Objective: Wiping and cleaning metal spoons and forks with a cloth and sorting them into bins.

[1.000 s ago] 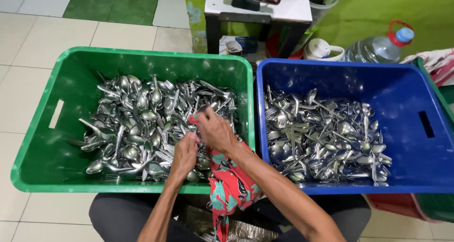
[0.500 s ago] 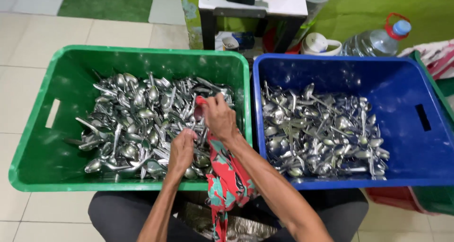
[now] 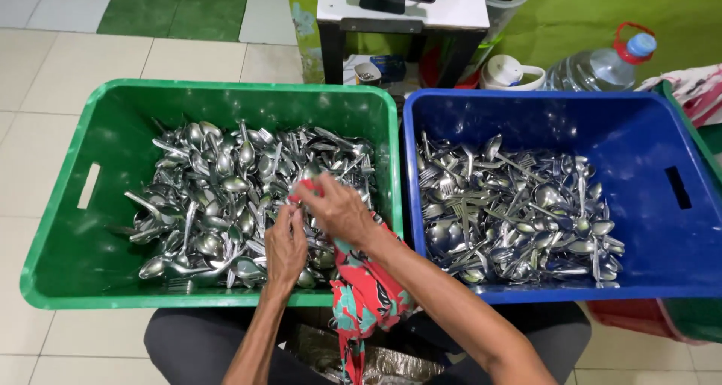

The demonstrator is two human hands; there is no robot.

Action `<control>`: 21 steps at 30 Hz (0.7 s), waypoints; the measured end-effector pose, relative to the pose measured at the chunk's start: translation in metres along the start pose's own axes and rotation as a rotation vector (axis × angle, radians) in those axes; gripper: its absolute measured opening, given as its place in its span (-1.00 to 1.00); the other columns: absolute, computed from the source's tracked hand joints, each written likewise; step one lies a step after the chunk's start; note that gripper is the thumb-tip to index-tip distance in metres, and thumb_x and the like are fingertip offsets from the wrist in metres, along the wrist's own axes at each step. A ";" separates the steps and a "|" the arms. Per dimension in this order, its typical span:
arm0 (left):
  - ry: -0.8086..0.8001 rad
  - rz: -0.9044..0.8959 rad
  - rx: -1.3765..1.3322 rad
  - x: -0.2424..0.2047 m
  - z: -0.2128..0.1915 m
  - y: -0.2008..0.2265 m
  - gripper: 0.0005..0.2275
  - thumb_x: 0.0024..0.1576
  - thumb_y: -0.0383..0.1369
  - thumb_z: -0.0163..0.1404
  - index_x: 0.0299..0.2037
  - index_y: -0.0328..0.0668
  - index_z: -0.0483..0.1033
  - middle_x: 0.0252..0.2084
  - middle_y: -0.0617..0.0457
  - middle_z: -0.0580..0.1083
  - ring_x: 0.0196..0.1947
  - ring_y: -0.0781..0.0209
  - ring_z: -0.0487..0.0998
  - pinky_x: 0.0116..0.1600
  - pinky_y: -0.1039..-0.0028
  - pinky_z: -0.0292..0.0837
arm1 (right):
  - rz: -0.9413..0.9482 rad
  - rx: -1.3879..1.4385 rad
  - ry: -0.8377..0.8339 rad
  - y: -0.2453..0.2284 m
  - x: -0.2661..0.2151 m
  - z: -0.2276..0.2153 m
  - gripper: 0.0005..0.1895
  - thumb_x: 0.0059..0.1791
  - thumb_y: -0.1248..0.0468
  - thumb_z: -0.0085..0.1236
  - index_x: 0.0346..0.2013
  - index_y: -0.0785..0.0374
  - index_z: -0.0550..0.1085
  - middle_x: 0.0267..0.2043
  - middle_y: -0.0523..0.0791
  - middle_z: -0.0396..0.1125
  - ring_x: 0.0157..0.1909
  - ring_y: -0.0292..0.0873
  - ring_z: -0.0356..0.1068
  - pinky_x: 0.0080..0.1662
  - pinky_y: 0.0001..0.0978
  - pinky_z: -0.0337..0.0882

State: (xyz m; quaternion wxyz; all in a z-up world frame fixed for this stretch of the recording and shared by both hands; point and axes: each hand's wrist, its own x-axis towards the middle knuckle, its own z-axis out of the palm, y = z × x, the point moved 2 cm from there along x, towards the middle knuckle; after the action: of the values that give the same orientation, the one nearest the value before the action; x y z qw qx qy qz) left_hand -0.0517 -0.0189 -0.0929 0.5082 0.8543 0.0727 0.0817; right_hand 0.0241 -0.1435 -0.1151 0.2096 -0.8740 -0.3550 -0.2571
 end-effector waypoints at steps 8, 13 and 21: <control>0.092 0.147 0.274 0.003 0.020 -0.020 -0.83 0.41 -0.37 -0.27 -0.04 -0.18 0.41 -0.63 0.05 0.42 -0.67 0.19 0.39 -0.46 0.45 0.35 | 1.000 0.425 0.066 0.064 -0.006 0.000 -0.63 0.11 -0.01 -0.19 -0.19 0.15 0.50 -0.33 0.15 0.44 -0.14 0.35 0.45 -0.10 0.19 0.37; 0.009 0.119 0.358 0.000 0.036 0.022 -0.70 0.33 -0.46 -0.33 0.23 -0.35 0.28 -0.36 -0.11 0.40 -0.46 0.00 0.44 -0.34 0.25 0.41 | 1.122 0.952 0.144 0.045 -0.004 0.002 -0.64 0.08 0.01 -0.02 -0.30 0.23 0.53 -0.35 -0.04 0.40 -0.21 -0.10 0.33 -0.06 -0.16 0.35; 0.055 0.322 0.354 0.027 0.046 -0.003 -0.79 0.29 -0.26 -0.10 -0.17 -0.16 0.56 -0.26 0.01 0.39 -0.25 -0.04 0.55 -0.24 0.29 0.53 | 1.159 0.957 -0.138 0.035 -0.012 -0.008 -0.88 -0.09 0.09 0.22 -0.39 0.02 0.59 -0.59 -0.19 0.36 -0.47 -0.24 0.38 -0.34 -0.38 0.35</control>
State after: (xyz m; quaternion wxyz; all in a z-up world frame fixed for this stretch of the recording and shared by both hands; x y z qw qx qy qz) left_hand -0.0154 -0.0510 -0.1155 0.3287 0.9281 -0.0376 0.1709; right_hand 0.0401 -0.1775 -0.1226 0.6454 -0.7485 0.0762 0.1318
